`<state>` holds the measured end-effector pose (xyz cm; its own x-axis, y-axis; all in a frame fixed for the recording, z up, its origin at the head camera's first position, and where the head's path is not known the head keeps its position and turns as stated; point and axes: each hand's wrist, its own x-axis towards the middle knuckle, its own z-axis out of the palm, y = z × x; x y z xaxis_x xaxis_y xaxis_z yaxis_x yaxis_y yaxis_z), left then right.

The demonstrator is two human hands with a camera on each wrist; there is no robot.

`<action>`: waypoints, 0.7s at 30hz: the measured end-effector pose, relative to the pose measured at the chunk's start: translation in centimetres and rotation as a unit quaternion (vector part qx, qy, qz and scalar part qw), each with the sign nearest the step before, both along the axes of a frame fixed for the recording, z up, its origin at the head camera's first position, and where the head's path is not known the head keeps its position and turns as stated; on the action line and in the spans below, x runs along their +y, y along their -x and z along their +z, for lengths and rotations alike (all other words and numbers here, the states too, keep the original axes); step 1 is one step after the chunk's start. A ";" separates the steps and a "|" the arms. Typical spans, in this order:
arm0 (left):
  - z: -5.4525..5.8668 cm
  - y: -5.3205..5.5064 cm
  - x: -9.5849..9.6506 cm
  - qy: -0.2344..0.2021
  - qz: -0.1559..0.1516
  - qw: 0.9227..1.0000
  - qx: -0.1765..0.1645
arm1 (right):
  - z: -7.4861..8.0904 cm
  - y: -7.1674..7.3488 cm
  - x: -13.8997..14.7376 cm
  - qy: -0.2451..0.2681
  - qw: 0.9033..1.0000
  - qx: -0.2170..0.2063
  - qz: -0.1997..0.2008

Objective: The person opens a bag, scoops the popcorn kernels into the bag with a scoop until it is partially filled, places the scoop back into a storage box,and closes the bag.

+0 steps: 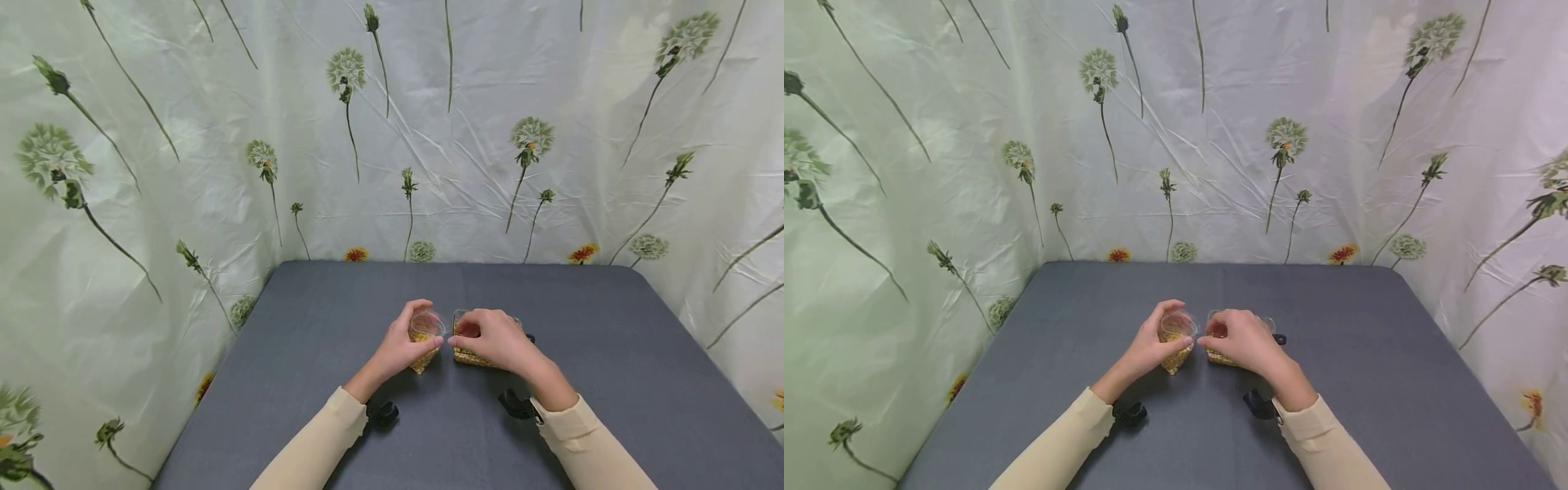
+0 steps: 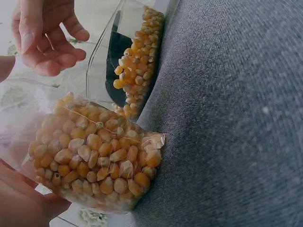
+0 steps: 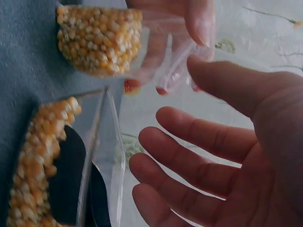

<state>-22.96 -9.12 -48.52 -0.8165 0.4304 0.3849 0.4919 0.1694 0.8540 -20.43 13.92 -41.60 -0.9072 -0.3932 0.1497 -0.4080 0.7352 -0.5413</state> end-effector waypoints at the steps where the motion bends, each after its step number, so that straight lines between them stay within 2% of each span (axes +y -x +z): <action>1: 0.0 0.0 0.0 0.000 -0.002 1.000 0.001 | -0.1 0.0 -0.1 -0.002 1.000 -0.001 0.003; 7: 0.2 0.2 0.0 0.003 -0.017 1.000 0.007 | -0.3 -0.4 -1.0 -0.007 1.000 -0.003 0.000; 11: 0.2 0.4 -0.2 -0.004 -0.024 1.000 0.008 | -0.6 -0.6 -1.6 -0.018 0.999 0.022 -0.014; 17: 0.6 0.5 -0.2 -0.062 -0.047 0.997 0.000 | -1.2 -0.7 -2.6 -0.031 0.998 0.046 -0.032; 21: 1.5 -0.2 -0.3 -0.090 -0.063 0.994 -0.017 | -1.5 -0.8 -3.0 -0.016 0.997 0.054 -0.047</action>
<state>-22.80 -9.44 -46.99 -0.7744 0.4558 0.4389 0.4704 -0.0492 0.8811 -19.66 10.88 -43.10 -0.9196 -0.3138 0.2364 -0.3910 0.7891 -0.4738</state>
